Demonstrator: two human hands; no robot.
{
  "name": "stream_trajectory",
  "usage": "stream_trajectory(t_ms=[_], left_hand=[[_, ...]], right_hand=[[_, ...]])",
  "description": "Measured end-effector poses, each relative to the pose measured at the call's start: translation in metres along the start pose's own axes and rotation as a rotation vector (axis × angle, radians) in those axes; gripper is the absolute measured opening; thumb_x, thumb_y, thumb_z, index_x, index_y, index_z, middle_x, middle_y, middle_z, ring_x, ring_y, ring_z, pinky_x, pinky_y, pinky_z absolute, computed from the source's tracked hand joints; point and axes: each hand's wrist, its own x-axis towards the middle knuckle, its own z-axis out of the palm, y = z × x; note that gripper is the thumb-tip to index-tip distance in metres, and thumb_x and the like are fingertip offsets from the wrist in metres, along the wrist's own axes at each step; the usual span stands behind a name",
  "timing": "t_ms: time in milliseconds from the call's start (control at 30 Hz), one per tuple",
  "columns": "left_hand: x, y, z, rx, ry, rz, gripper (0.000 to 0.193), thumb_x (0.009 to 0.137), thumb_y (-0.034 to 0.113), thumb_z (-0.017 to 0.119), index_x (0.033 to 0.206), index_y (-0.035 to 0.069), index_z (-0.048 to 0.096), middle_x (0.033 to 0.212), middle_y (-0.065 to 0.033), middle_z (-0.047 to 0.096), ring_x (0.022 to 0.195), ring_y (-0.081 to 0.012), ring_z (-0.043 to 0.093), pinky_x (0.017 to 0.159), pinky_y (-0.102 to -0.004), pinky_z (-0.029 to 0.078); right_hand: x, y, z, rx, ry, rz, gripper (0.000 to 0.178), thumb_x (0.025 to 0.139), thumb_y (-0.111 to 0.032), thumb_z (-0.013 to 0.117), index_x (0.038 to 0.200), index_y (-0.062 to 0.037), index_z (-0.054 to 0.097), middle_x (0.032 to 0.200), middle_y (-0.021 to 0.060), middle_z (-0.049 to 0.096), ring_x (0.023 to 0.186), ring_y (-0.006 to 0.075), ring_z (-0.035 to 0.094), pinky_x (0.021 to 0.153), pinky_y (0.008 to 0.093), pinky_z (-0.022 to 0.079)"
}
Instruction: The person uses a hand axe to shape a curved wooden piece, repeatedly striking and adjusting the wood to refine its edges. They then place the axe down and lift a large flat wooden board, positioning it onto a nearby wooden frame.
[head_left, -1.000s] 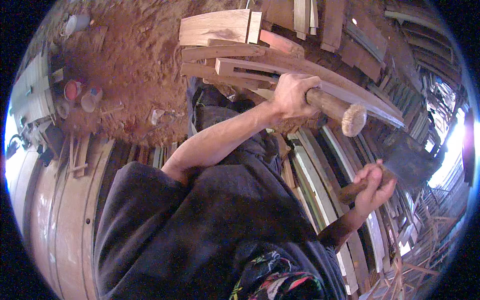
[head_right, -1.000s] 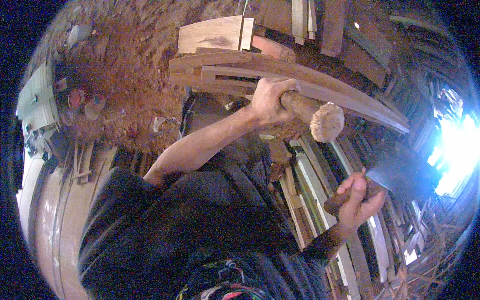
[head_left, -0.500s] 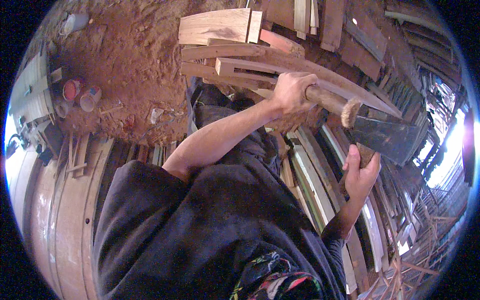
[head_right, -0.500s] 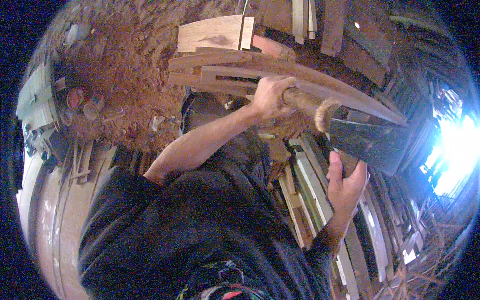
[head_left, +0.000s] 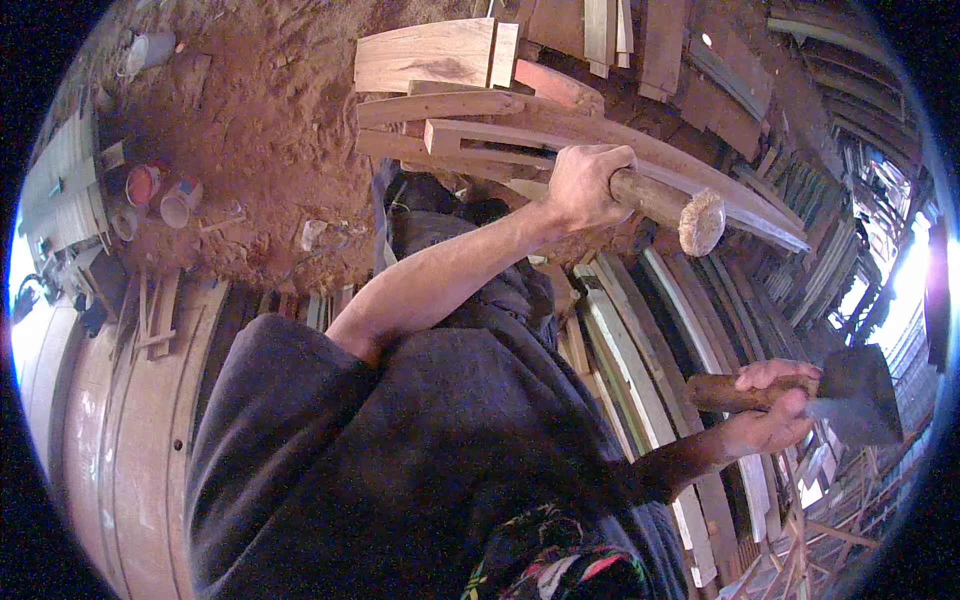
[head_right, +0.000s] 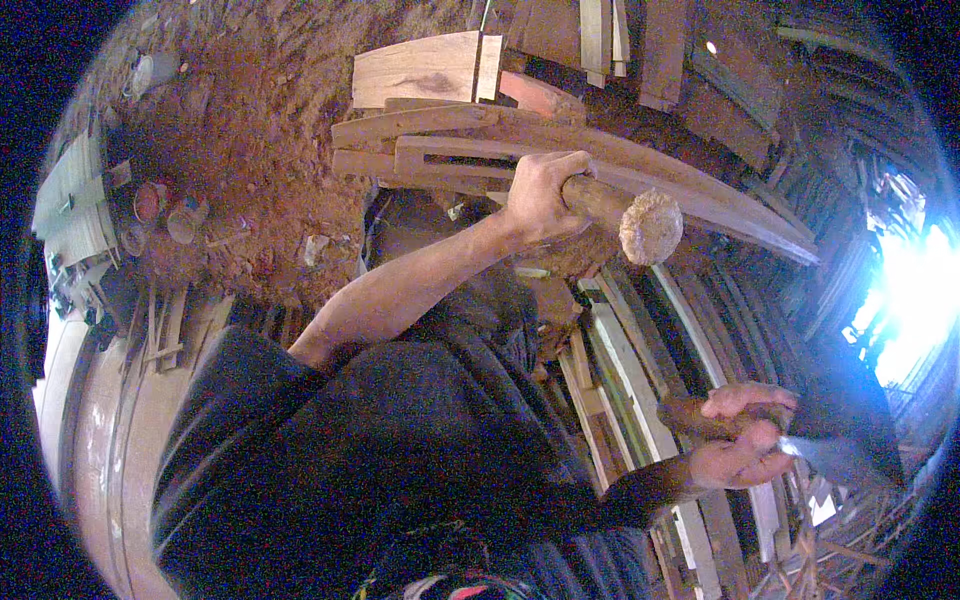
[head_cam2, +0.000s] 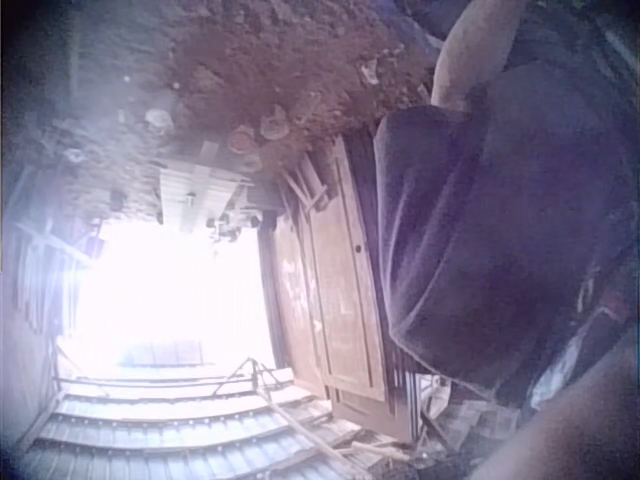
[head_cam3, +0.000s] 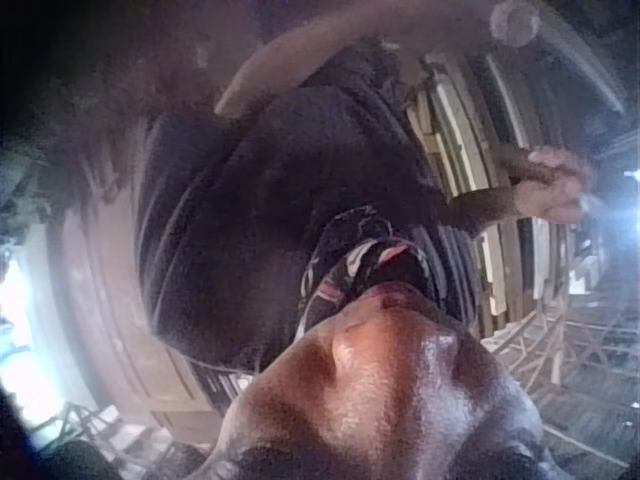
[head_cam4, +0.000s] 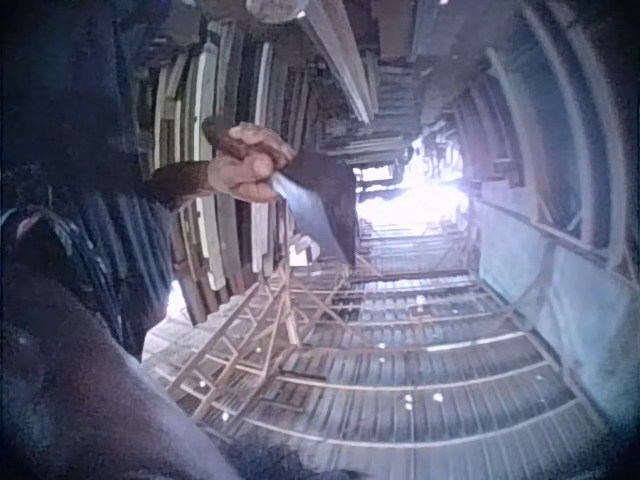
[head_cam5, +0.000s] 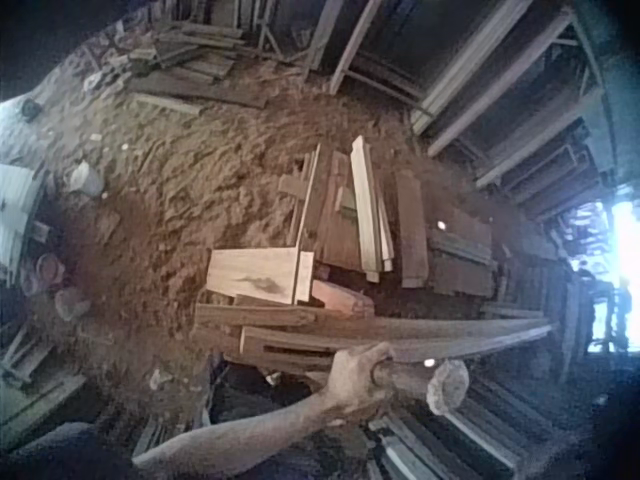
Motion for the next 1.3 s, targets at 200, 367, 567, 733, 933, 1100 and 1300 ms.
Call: stream_trajectory(t_ms=[200, 367, 567, 733, 933, 1100, 1300], left_hand=[[-0.007, -0.004, 0.003, 0.036, -0.045, 0.049, 0.033, 0.059, 0.022, 0.077, 0.085, 0.009, 0.062, 0.081, -0.0131, 0.067, 0.078, -0.0392, 0.067, 0.068, -0.0485, 0.053], [-0.006, -0.002, -0.017, -0.103, 0.131, -0.059, 0.036, 0.057, 0.021, 0.079, 0.086, 0.009, 0.061, 0.082, -0.0128, 0.067, 0.079, -0.0384, 0.067, 0.07, -0.0476, 0.054], [0.002, 0.029, -0.025, 0.054, -0.044, 0.053, 0.038, 0.056, 0.021, 0.078, 0.088, 0.01, 0.06, 0.082, -0.0133, 0.066, 0.079, -0.0389, 0.066, 0.07, -0.0496, 0.053], [0.0, 0.013, -0.034, 0.124, -0.052, -0.018, 0.037, 0.057, 0.022, 0.077, 0.088, 0.01, 0.06, 0.08, -0.0135, 0.067, 0.077, -0.0392, 0.066, 0.068, -0.0491, 0.053], [-0.003, -0.004, -0.04, 0.083, -0.053, -0.032, 0.034, 0.059, 0.023, 0.076, 0.087, 0.01, 0.061, 0.08, -0.0134, 0.067, 0.078, -0.039, 0.067, 0.068, -0.0479, 0.054], [-0.004, -0.01, -0.038, 0.1, -0.055, -0.017, 0.039, 0.054, 0.019, 0.078, 0.086, 0.007, 0.06, 0.079, -0.0143, 0.065, 0.078, -0.0397, 0.066, 0.069, -0.0453, 0.053], [-0.003, 0.0, -0.049, -0.027, 0.256, -0.064, 0.03, 0.06, 0.011, 0.075, 0.084, 0.008, 0.058, 0.076, -0.0138, 0.063, 0.075, -0.0371, 0.066, 0.064, -0.0417, 0.052]], right_hand=[[0.0, 0.067, 0.03, -0.754, -0.37, 0.219, 0.027, 0.096, -0.027, 0.067, 0.106, -0.0019, 0.06, 0.072, 0.0068, 0.063, 0.058, 0.0176, 0.059, 0.058, 0.0323, 0.049], [0.006, 0.04, 0.03, -0.618, -0.295, 0.432, 0.024, 0.097, -0.025, 0.065, 0.1, -0.0018, 0.057, 0.066, 0.0038, 0.06, 0.054, 0.011, 0.056, 0.053, 0.0279, 0.045], [0.006, 0.022, 0.026, -0.48, -0.222, 0.197, 0.026, 0.1, -0.027, 0.06, 0.1, -0.0031, 0.051, 0.064, 0.0043, 0.057, 0.053, 0.0123, 0.054, 0.054, 0.0288, 0.045], [0.012, 0.007, 0.007, -0.339, -0.155, 0.03, 0.031, 0.101, -0.029, 0.057, 0.105, 0.0003, 0.049, 0.065, 0.0081, 0.055, 0.054, 0.0164, 0.054, 0.062, 0.0352, 0.051], [-0.002, 0.031, 0.022, 0.403, 0.182, 0.355, 0.032, 0.102, -0.031, 0.056, 0.107, 0.0005, 0.052, 0.07, 0.0109, 0.057, 0.055, 0.0173, 0.054, 0.055, 0.0316, 0.049], [0.014, 0.047, 0.051, -0.68, -0.468, 0.24, 0.023, 0.098, -0.017, 0.065, 0.105, 0.0003, 0.052, 0.068, 0.004, 0.057, 0.056, 0.0108, 0.054, 0.054, 0.027, 0.045], [0.002, 0.033, 0.052, -0.471, -0.36, 0.285, 0.019, 0.1, -0.018, 0.061, 0.1, -0.0022, 0.051, 0.066, 0.0049, 0.056, 0.053, 0.0102, 0.052, 0.053, 0.0252, 0.042]])
